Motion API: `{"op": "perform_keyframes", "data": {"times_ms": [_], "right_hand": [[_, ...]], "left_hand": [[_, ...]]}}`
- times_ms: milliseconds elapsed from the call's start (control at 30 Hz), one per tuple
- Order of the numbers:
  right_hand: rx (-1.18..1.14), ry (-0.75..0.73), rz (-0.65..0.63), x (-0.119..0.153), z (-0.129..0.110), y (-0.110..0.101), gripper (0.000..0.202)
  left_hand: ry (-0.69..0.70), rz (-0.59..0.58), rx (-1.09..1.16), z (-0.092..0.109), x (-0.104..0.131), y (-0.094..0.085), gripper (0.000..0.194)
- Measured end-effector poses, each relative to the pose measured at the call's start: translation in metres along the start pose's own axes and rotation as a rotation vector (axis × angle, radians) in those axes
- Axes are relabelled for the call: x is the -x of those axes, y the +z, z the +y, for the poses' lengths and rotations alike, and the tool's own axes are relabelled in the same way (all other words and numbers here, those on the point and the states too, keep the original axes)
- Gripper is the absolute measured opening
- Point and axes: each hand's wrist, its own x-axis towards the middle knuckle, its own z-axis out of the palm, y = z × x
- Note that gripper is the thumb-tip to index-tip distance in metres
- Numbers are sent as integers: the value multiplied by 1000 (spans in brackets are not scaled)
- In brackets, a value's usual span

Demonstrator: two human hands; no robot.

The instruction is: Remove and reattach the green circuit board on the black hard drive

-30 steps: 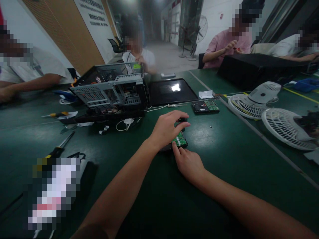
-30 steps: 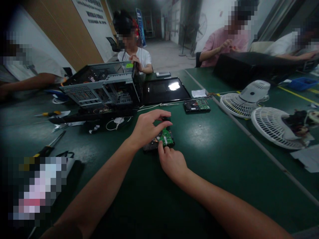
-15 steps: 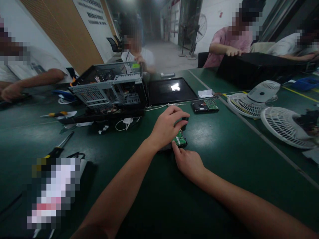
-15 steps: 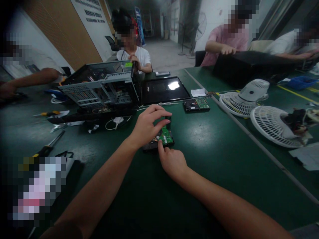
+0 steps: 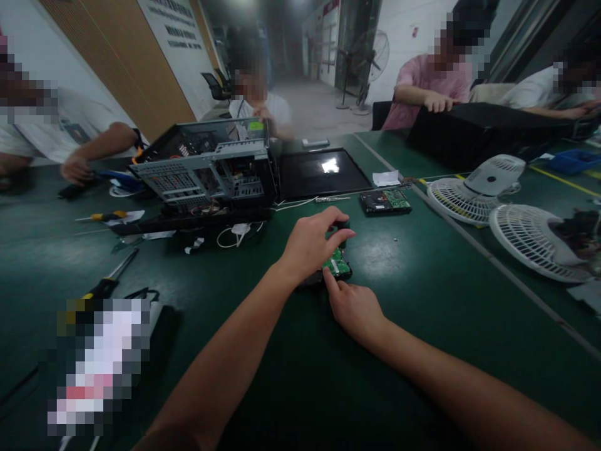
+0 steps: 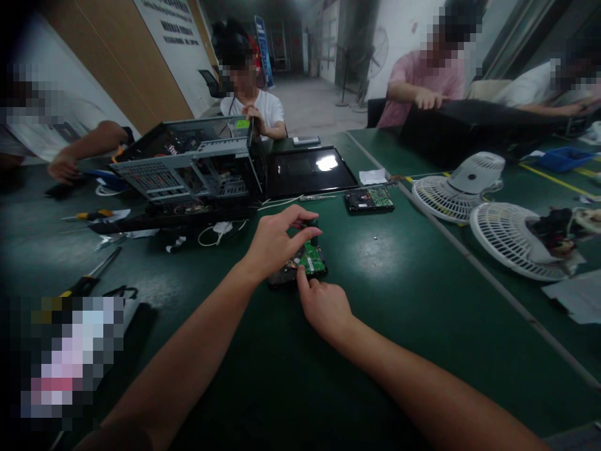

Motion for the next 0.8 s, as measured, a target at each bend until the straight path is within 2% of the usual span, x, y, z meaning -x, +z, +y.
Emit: {"op": "perform_keyframes", "data": {"times_ms": [133, 400, 633, 800], "right_hand": [[-2, 4, 9, 0, 0, 2, 60], [2, 4, 4, -1, 0, 2, 60], [1, 12, -11, 0, 0, -1, 60], [-5, 11, -19, 0, 0, -1, 60]], "left_hand": [[32, 31, -4, -1, -1, -1, 16], [-15, 33, 50, 3, -1, 0, 20], [-159, 33, 214, 3, -1, 4, 39], [-140, 22, 185, 5, -2, 3, 28]]}}
